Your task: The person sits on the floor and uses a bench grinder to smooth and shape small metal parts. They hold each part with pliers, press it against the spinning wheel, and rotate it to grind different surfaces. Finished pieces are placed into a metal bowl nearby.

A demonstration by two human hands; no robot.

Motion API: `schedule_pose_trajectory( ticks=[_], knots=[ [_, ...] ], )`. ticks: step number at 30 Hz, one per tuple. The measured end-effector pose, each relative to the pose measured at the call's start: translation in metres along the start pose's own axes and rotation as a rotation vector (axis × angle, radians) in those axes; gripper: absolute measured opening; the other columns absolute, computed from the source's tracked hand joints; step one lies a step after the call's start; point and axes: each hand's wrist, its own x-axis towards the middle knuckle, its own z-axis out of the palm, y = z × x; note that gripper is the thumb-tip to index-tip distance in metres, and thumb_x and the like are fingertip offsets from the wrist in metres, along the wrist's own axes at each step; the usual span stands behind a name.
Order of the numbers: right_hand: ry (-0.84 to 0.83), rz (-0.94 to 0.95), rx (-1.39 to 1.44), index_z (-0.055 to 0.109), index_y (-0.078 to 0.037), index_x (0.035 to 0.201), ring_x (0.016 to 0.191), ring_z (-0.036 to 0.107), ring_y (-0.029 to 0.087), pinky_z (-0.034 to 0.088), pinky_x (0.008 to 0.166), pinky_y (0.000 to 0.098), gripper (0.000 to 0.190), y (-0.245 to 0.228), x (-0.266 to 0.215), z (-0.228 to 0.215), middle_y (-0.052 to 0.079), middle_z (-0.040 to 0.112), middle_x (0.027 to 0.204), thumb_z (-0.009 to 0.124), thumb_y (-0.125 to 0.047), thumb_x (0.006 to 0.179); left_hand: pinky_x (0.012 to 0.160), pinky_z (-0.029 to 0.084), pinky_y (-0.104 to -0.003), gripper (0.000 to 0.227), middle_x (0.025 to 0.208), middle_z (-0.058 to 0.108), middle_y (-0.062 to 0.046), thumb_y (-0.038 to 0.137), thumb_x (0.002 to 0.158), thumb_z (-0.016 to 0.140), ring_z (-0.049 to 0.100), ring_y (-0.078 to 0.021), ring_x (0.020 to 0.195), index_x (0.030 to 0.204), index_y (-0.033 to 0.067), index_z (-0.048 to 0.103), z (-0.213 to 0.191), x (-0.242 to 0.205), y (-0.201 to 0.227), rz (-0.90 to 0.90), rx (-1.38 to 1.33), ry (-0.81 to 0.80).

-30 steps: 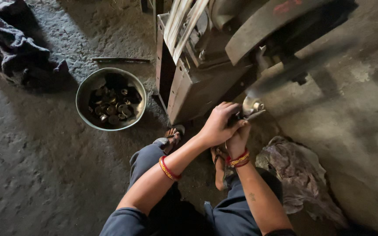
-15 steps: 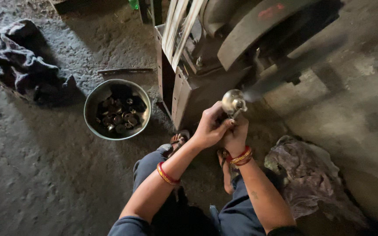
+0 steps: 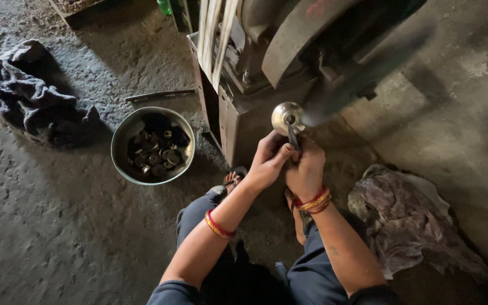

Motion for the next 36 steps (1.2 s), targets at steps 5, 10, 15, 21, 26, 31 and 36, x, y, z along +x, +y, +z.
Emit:
schedule_pose_trajectory(
  ticks=[5, 10, 15, 21, 26, 31, 36],
  knots=[
    [0.005, -0.014, -0.027, 0.063, 0.001, 0.104, 0.074, 0.064, 0.041, 0.050, 0.065, 0.0469, 0.021, 0.002, -0.001, -0.005, 0.019, 0.063, 0.082, 0.063, -0.020, 0.100, 0.080, 0.051, -0.026, 0.037, 0.091, 0.062, -0.001, 0.027, 0.105, 0.065, 0.058, -0.0092, 0.083, 0.128, -0.0022, 0.058, 0.006, 0.003, 0.002, -0.025, -0.014, 0.036],
    [-0.015, 0.037, -0.064, 0.063, -0.001, 0.098, 0.072, 0.063, 0.041, 0.048, 0.065, 0.0480, 0.020, 0.004, -0.003, -0.004, 0.018, 0.062, 0.077, 0.065, -0.021, 0.099, 0.080, 0.050, -0.025, 0.041, 0.093, 0.062, -0.001, 0.028, 0.106, 0.066, 0.058, -0.0090, 0.084, 0.131, -0.0030, 0.058, 0.006, 0.003, 0.003, -0.034, 0.005, 0.033],
    [-0.024, 0.080, -0.012, 0.064, 0.001, 0.101, 0.065, 0.060, 0.037, 0.047, 0.060, 0.0434, 0.020, 0.002, -0.007, -0.006, 0.019, 0.060, 0.076, 0.066, -0.019, 0.097, 0.078, 0.051, -0.025, 0.043, 0.092, 0.063, -0.001, 0.033, 0.104, 0.066, 0.059, -0.0085, 0.084, 0.127, -0.0019, 0.059, 0.003, -0.001, -0.001, -0.051, 0.050, 0.005],
    [-0.031, 0.029, 0.030, 0.062, 0.001, 0.104, 0.063, 0.060, 0.035, 0.047, 0.059, 0.0419, 0.018, 0.000, -0.004, -0.008, 0.018, 0.059, 0.076, 0.062, -0.016, 0.097, 0.080, 0.051, -0.026, 0.041, 0.093, 0.062, -0.001, 0.033, 0.106, 0.067, 0.059, -0.0091, 0.085, 0.124, -0.0023, 0.059, 0.003, 0.000, -0.007, -0.030, 0.022, 0.003],
    [-0.030, 0.061, -0.011, 0.061, 0.001, 0.094, 0.060, 0.059, 0.035, 0.046, 0.057, 0.0429, 0.022, -0.002, -0.009, -0.007, 0.018, 0.057, 0.069, 0.066, -0.021, 0.096, 0.080, 0.051, -0.026, 0.045, 0.096, 0.062, 0.000, 0.032, 0.104, 0.068, 0.059, -0.0090, 0.086, 0.130, -0.0028, 0.059, 0.004, -0.003, 0.003, -0.043, -0.003, -0.018],
    [-0.042, 0.048, -0.042, 0.059, 0.000, 0.091, 0.060, 0.059, 0.035, 0.045, 0.058, 0.0440, 0.024, 0.006, -0.009, -0.006, 0.017, 0.056, 0.069, 0.066, -0.021, 0.099, 0.080, 0.051, -0.027, 0.044, 0.094, 0.062, 0.000, 0.033, 0.104, 0.067, 0.058, -0.0086, 0.086, 0.129, -0.0019, 0.058, 0.005, -0.003, 0.007, -0.040, -0.019, -0.028],
    [-0.040, 0.020, 0.011, 0.060, 0.002, 0.096, 0.062, 0.060, 0.034, 0.046, 0.058, 0.0433, 0.020, 0.005, -0.005, -0.003, 0.017, 0.057, 0.071, 0.065, -0.017, 0.097, 0.078, 0.050, -0.026, 0.036, 0.089, 0.061, 0.000, 0.029, 0.106, 0.065, 0.057, -0.0084, 0.083, 0.123, -0.0019, 0.059, 0.004, 0.002, 0.005, -0.026, 0.016, 0.003]
  ],
)
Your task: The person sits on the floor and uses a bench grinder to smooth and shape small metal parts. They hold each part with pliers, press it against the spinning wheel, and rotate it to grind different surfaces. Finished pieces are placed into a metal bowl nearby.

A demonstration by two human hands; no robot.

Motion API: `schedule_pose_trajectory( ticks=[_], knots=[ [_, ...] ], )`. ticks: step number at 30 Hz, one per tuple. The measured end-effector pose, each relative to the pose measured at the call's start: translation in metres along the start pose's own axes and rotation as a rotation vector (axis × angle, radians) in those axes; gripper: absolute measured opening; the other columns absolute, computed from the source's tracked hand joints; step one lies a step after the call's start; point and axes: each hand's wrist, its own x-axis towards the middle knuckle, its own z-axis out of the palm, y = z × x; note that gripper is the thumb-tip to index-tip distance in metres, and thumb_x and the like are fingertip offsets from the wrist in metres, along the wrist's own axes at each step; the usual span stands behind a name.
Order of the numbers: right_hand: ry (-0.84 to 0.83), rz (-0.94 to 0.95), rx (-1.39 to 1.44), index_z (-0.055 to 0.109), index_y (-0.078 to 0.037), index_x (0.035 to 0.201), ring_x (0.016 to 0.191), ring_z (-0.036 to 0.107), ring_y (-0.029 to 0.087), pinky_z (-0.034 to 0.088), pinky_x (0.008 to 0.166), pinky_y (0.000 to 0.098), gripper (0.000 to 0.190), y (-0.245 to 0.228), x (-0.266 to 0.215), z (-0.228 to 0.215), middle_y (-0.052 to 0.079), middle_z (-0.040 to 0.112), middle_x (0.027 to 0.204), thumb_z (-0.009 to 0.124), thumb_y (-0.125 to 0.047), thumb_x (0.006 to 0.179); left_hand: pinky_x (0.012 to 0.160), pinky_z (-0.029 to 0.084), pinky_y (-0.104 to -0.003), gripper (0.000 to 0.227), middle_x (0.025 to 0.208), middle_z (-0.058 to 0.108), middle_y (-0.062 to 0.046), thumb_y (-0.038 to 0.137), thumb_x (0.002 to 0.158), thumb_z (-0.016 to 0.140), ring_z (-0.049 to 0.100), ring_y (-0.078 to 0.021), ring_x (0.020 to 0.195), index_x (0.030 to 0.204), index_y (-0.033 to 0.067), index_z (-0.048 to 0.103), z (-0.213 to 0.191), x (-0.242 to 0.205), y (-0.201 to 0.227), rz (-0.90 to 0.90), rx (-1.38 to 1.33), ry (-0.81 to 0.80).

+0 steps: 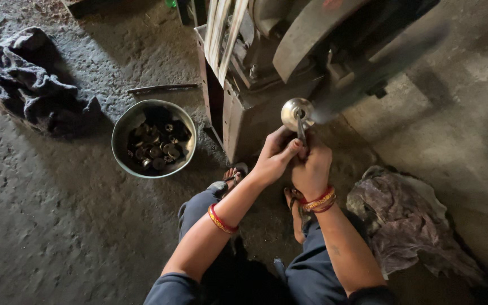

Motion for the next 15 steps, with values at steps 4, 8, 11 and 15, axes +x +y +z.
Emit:
schedule_pose_trajectory(
  ticks=[4, 8, 11, 15],
  knots=[
    [0.002, 0.046, 0.038, 0.062, 0.003, 0.104, 0.058, 0.056, 0.032, 0.044, 0.057, 0.0418, 0.019, -0.0047, 0.0022, 0.0003, 0.016, 0.055, 0.068, 0.061, -0.014, 0.097, 0.078, 0.050, -0.026, 0.031, 0.088, 0.060, 0.000, 0.027, 0.107, 0.064, 0.058, -0.0086, 0.082, 0.119, -0.0009, 0.058, 0.0012, 0.0032, -0.0043, -0.008, 0.000, 0.015],
    [-0.009, 0.044, 0.064, 0.061, 0.004, 0.109, 0.057, 0.054, 0.031, 0.043, 0.056, 0.0411, 0.020, -0.0055, 0.0052, -0.0001, 0.017, 0.055, 0.069, 0.059, -0.014, 0.100, 0.079, 0.049, -0.026, 0.027, 0.090, 0.059, 0.001, 0.025, 0.109, 0.063, 0.056, -0.0083, 0.083, 0.118, -0.0007, 0.059, 0.0027, 0.0044, -0.0067, 0.008, 0.007, 0.028],
    [-0.012, 0.062, 0.054, 0.061, 0.004, 0.109, 0.055, 0.051, 0.031, 0.041, 0.054, 0.0416, 0.021, -0.0027, 0.0056, 0.0004, 0.017, 0.052, 0.066, 0.059, -0.014, 0.099, 0.079, 0.049, -0.026, 0.027, 0.089, 0.060, 0.001, 0.025, 0.109, 0.062, 0.056, -0.0081, 0.083, 0.118, -0.0008, 0.059, 0.0052, 0.0054, -0.0056, 0.010, 0.014, 0.037],
    [-0.019, 0.080, 0.028, 0.061, 0.003, 0.101, 0.054, 0.051, 0.032, 0.041, 0.054, 0.0426, 0.019, 0.0032, 0.0013, 0.0022, 0.017, 0.051, 0.064, 0.061, -0.016, 0.099, 0.078, 0.050, -0.026, 0.030, 0.088, 0.059, 0.001, 0.025, 0.106, 0.064, 0.057, -0.0081, 0.082, 0.122, -0.0002, 0.058, 0.0060, 0.0038, -0.0023, -0.016, -0.069, 0.041]
  ],
)
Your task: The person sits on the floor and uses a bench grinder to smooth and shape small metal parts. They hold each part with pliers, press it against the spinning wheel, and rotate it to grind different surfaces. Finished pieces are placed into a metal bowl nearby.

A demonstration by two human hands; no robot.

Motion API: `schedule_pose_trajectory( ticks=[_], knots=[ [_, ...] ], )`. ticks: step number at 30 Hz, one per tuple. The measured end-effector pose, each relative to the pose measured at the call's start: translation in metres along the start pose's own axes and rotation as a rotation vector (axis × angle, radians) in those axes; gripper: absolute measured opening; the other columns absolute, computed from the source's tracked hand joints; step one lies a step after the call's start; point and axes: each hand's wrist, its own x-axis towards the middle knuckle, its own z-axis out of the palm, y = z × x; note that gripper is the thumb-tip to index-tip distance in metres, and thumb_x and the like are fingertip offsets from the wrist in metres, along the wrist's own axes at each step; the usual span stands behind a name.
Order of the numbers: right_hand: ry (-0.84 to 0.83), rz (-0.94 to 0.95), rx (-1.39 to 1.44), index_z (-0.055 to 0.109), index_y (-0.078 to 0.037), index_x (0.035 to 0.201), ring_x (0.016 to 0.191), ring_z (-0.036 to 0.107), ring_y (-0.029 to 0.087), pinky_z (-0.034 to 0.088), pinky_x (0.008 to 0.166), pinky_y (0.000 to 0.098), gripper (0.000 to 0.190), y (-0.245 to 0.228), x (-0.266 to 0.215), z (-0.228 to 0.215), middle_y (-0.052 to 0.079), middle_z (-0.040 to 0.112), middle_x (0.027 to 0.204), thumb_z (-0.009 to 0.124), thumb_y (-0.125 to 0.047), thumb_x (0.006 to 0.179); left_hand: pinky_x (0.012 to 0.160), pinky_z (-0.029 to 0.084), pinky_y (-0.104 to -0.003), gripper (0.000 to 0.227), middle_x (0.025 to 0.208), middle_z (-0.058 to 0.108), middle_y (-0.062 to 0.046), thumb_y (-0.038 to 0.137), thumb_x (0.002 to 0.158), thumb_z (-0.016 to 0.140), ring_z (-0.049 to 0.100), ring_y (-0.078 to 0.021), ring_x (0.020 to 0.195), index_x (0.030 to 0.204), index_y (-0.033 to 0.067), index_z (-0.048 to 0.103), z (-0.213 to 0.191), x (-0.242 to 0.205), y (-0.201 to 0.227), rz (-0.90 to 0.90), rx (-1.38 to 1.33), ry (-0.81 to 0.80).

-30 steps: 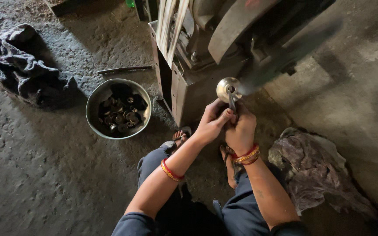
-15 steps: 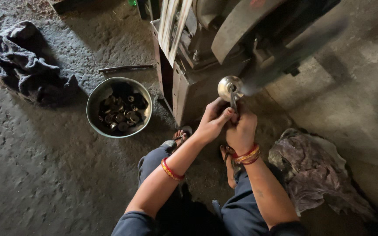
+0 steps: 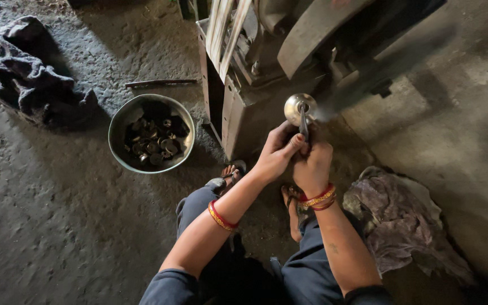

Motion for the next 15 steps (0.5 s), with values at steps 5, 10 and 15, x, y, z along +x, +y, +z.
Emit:
schedule_pose_trajectory(
  ticks=[5, 10, 15],
  knots=[
    [0.012, -0.075, -0.107, 0.058, -0.001, 0.091, 0.064, 0.059, 0.038, 0.045, 0.060, 0.0457, 0.024, -0.003, -0.001, 0.003, 0.018, 0.055, 0.069, 0.065, -0.021, 0.102, 0.079, 0.051, -0.026, 0.034, 0.090, 0.061, -0.001, 0.028, 0.106, 0.065, 0.059, -0.0086, 0.083, 0.123, -0.0005, 0.058, -0.014, -0.005, -0.004, 0.024, 0.007, -0.035],
    [0.099, -0.239, -0.277, 0.063, 0.001, 0.108, 0.086, 0.065, 0.041, 0.054, 0.072, 0.0496, 0.024, -0.031, -0.002, -0.004, 0.019, 0.065, 0.095, 0.067, -0.016, 0.092, 0.096, 0.051, -0.032, 0.039, 0.111, 0.065, -0.006, 0.024, 0.106, 0.073, 0.061, -0.0136, 0.103, 0.132, -0.0017, 0.059, -0.024, -0.017, 0.012, -0.040, -0.169, -0.150],
    [0.036, -0.391, -0.455, 0.061, -0.005, 0.101, 0.107, 0.064, 0.040, 0.057, 0.089, 0.0511, 0.021, -0.054, -0.016, -0.014, 0.014, 0.062, 0.106, 0.069, -0.007, 0.081, 0.122, 0.041, -0.033, 0.072, 0.149, 0.058, -0.012, 0.028, 0.093, 0.085, 0.055, -0.0177, 0.140, 0.150, -0.0005, 0.054, -0.043, -0.038, 0.091, 0.004, -0.158, -0.436]
  ],
)
